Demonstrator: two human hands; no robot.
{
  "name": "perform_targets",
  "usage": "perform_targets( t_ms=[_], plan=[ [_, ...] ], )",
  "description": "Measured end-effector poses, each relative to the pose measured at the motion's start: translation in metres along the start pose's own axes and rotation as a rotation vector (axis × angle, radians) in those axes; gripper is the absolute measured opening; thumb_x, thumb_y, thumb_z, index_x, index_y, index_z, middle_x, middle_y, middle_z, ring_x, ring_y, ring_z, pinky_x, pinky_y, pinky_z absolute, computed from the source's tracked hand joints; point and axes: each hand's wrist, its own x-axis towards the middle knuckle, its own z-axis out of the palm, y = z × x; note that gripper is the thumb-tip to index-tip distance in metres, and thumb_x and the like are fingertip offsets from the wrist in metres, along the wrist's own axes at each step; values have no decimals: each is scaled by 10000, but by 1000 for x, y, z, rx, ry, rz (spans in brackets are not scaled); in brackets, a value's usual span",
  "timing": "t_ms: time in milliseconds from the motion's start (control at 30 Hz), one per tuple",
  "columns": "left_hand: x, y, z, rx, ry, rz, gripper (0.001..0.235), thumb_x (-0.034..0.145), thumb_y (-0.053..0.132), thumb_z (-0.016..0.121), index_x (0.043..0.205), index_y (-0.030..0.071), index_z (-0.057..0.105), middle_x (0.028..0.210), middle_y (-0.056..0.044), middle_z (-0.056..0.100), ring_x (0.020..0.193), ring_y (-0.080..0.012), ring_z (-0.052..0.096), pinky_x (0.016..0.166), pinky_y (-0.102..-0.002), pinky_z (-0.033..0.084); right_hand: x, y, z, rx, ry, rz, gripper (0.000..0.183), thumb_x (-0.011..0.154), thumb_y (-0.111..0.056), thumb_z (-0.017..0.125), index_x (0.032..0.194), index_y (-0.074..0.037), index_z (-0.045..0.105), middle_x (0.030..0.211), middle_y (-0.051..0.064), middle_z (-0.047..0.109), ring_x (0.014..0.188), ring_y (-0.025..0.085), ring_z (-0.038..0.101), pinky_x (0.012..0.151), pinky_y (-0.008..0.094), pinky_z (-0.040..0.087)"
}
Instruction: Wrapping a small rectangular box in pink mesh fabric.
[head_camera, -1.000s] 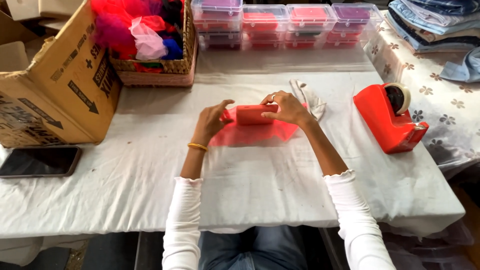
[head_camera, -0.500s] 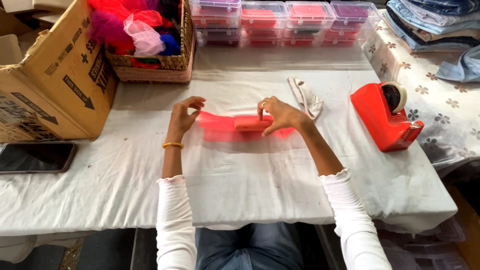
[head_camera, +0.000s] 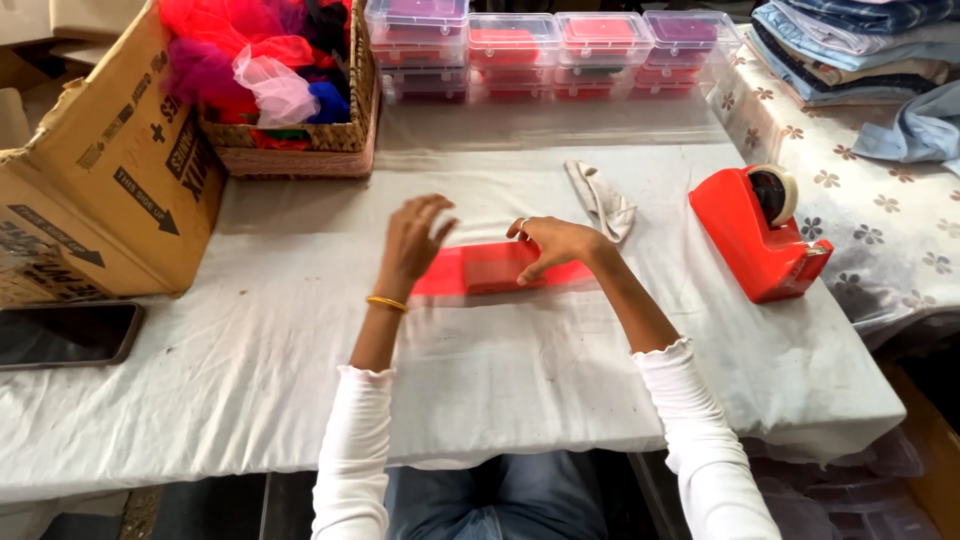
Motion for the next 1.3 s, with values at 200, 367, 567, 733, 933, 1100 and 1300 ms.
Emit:
perform_targets(
  t_ms=[200,367,567,733,933,1100,1300],
  plan=[
    [-16,20,26,110,-262,-56,450,852,547,787,964,113,755,1311,-188,620,1227,-337,554,951,-503,467,0,14,-2,-26,-6,37,958,558,-476,952,1356,-89,592,1323,141,648,1200,308,649,1003,412,536],
    [-12,28,-1,18,-446,-305,599,756,613,788,1004,76,690,1215,-127,673,1107,-295,638,906,-417,531,-2,48,-11,-32,-70,70,1051,447,-428,982,1363,-155,547,1288,129,662,1180,310,650,981,423,533],
    [-8,1,-10,1,-642,-474,685,676,581,887,1038,44,668,944,-173,730,872,-309,700,777,-410,555,4,92,-4,-160,-50,182,837,513,-447,980,1222,-134,663,1217,133,711,1135,310,668,952,423,541],
    [-8,-19,-22,23,-873,-486,529,754,533,801,924,32,780,872,-139,766,811,-291,712,753,-444,540,-11,98,-14,22,-156,32,594,690,-525,887,1007,-37,768,951,139,806,895,287,740,790,411,561],
    [-3,-13,-34,-420,-719,-606,428,781,286,836,1075,7,698,931,-139,767,833,-238,753,697,-352,611,-28,48,-27,508,-184,21,519,736,-480,816,1082,-105,721,939,22,782,824,121,766,704,296,614],
    [4,8,-30,-686,-594,-658,426,826,218,802,1163,-2,662,960,-144,763,845,-219,780,625,-332,680,-3,50,-10,457,-45,-133,481,796,-470,823,1016,-48,761,904,25,762,818,102,710,668,290,606],
    [12,45,-25,-522,-413,-597,384,832,211,811,1120,-6,680,950,-156,767,791,-216,781,569,-314,660,-2,19,-5,206,39,-114,450,775,-417,865,964,-21,767,811,56,720,775,162,667,707,327,540]
  ],
)
